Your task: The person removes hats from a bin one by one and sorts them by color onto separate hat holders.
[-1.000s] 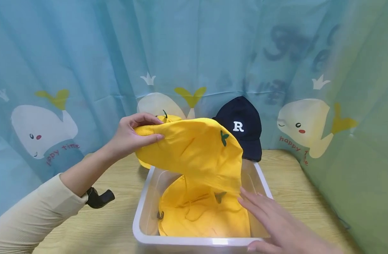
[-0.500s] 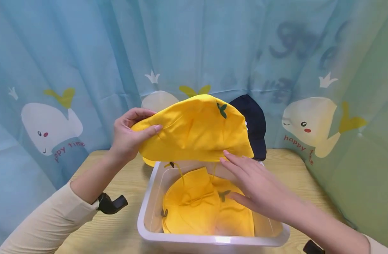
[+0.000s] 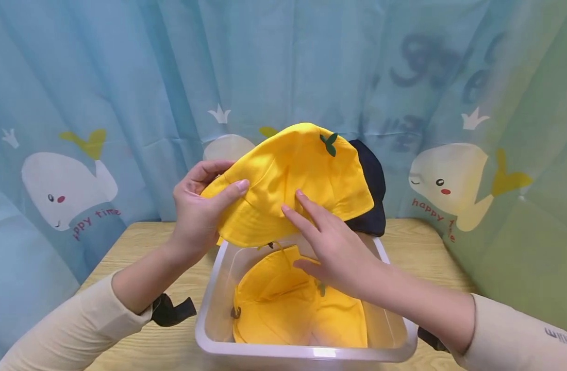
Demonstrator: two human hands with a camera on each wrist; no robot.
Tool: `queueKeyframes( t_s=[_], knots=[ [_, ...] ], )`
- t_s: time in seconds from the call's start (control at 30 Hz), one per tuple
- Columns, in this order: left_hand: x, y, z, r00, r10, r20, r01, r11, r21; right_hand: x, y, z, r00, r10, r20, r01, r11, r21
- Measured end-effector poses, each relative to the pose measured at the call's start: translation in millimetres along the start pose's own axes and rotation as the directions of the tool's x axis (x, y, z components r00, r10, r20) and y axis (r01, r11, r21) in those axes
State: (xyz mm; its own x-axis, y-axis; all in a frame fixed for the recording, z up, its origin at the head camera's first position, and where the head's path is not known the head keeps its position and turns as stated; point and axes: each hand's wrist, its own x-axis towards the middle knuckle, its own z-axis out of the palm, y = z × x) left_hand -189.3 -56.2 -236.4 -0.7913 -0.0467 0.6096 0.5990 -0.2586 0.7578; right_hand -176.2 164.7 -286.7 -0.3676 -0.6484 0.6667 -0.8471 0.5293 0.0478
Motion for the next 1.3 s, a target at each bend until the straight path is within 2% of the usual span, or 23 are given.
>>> queueKeyframes(
  t_s=[0.13,0.23,0.3,0.37,0.43,0.5,0.6,0.67,0.7,0.77,0.8,0.83,0.87,0.9,0.93,0.97,1.03,1.07,1.17,1.23,1.3],
  knots=[
    [0.3,8.1,11.0,1.000,-0.030,-0.009,0.029,0.998,-0.052,11.1,0.8,0.8,1.000,0.017,-0.018,-0.017,1.000,0.026],
    [1.7,14.6,18.1,0.993,-0.117,-0.016,0.114,0.987,-0.115,18.8,1.6,4.1,0.999,0.011,-0.044,-0.010,0.999,0.030],
    [3.4,18.3,21.4,0.978,-0.206,-0.030,0.197,0.964,-0.179,22.6,1.7,6.8,0.997,0.009,-0.075,-0.008,1.000,0.015],
    [6.0,20.4,22.8,0.958,-0.285,-0.046,0.266,0.933,-0.244,25.0,1.5,8.9,0.993,0.006,-0.115,-0.005,1.000,0.010],
    [9.3,21.4,22.5,0.941,-0.333,-0.061,0.303,0.908,-0.289,26.3,1.1,9.8,0.988,-0.001,-0.152,0.003,1.000,0.012],
    [12.4,21.4,21.1,0.932,-0.356,-0.068,0.319,0.895,-0.312,27.0,1.1,9.6,0.983,-0.018,-0.184,0.025,0.999,0.035],
    [15.0,21.2,18.4,0.933,-0.356,-0.061,0.323,0.897,-0.302,28.1,1.2,8.5,0.971,-0.024,-0.239,0.050,0.994,0.101],
    [15.2,21.0,17.4,0.940,-0.339,-0.043,0.312,0.903,-0.296,28.9,3.0,9.3,0.947,-0.038,-0.319,0.088,0.986,0.145],
    [14.3,20.7,16.5,0.950,-0.313,-0.015,0.296,0.911,-0.286,29.4,3.6,10.2,0.929,-0.035,-0.369,0.102,0.981,0.165],
    [12.8,17.4,13.8,0.970,-0.228,0.080,0.240,0.941,-0.239,31.0,4.8,11.7,0.880,-0.026,-0.474,0.141,0.967,0.210],
    [12.0,14.9,12.3,0.977,-0.166,0.138,0.190,0.963,-0.192,32.2,5.5,12.2,0.855,-0.020,-0.519,0.154,0.964,0.217],
    [10.8,12.4,10.6,0.973,-0.101,0.207,0.129,0.984,-0.124,33.5,5.9,12.3,0.832,-0.011,-0.555,0.166,0.959,0.230],
    [9.0,9.9,8.8,0.959,-0.048,0.281,0.063,0.997,-0.044,35.1,5.8,12.2,0.814,0.010,-0.581,0.168,0.953,0.250],
    [7.4,5.9,6.7,0.935,0.000,0.354,-0.014,0.999,0.038,36.5,5.3,11.3,0.804,0.032,-0.594,0.154,0.953,0.260],
    [6.2,2.0,4.9,0.909,0.044,0.415,-0.104,0.987,0.125,38.0,5.1,10.3,0.799,0.050,-0.600,0.145,0.951,0.272],
    [4.6,-1.3,3.5,0.882,0.076,0.465,-0.193,0.959,0.209,39.3,5.3,9.3,0.797,0.061,-0.601,0.134,0.952,0.274],
    [2.3,-8.8,-0.4,0.833,0.135,0.537,-0.352,0.877,0.327,41.0,6.4,7.9,0.794,0.080,-0.603,0.104,0.959,0.264],
    [1.8,-12.9,-3.3,0.815,0.157,0.557,-0.406,0.841,0.357,41.5,7.5,7.2,0.792,0.085,-0.604,0.094,0.961,0.259],
    [5.4,-26.0,-17.0,0.757,0.294,0.584,-0.573,0.727,0.377,42.7,14.2,5.9,0.765,0.096,-0.636,0.076,0.969,0.237],
    [10.1,-35.2,-30.6,0.702,0.413,0.580,-0.676,0.643,0.360,43.5,20.2,4.6,0.731,0.114,-0.672,0.055,0.973,0.225],
    [15.5,-44.3,-44.9,0.630,0.537,0.561,-0.767,0.541,0.345,44.6,27.4,2.6,0.690,0.135,-0.711,0.037,0.974,0.222]
  ],
)
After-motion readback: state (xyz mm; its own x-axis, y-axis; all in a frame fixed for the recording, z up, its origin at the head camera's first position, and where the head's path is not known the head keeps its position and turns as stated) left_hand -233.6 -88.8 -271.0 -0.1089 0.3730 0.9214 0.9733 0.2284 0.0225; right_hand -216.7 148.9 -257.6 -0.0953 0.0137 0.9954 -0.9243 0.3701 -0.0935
